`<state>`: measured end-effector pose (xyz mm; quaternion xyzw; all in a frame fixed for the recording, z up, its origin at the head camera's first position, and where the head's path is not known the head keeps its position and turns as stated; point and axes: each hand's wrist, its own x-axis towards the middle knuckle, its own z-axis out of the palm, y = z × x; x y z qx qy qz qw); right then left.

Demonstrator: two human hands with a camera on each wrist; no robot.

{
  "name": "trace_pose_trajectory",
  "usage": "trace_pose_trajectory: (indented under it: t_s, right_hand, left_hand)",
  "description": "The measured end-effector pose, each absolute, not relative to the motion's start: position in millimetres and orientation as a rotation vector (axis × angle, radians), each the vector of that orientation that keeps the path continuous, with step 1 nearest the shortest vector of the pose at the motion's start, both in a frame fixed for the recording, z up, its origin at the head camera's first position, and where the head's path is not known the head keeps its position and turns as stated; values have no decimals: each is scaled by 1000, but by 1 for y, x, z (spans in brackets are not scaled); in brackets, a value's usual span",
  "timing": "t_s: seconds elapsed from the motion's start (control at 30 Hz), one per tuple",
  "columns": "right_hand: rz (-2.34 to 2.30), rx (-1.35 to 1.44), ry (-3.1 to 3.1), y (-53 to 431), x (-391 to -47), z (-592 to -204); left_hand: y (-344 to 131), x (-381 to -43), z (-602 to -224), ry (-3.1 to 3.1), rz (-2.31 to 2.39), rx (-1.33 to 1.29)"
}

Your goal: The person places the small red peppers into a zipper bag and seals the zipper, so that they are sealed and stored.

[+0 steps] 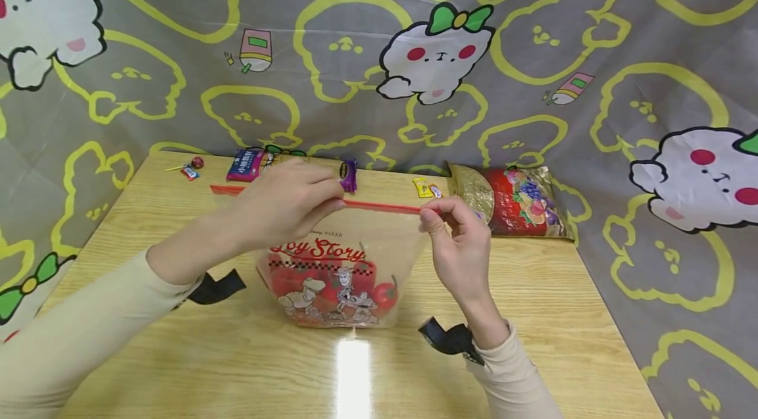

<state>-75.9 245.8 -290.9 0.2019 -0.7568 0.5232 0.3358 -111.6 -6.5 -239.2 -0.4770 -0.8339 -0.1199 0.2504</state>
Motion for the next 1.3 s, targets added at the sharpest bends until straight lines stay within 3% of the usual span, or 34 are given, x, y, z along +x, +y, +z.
trace_pose_trajectory:
  t_s: [1.3]
  right_hand:
    - [1346, 493, -1967, 246, -73, -283]
  left_hand:
    - [-116, -116, -254, -2205, -441, -1201]
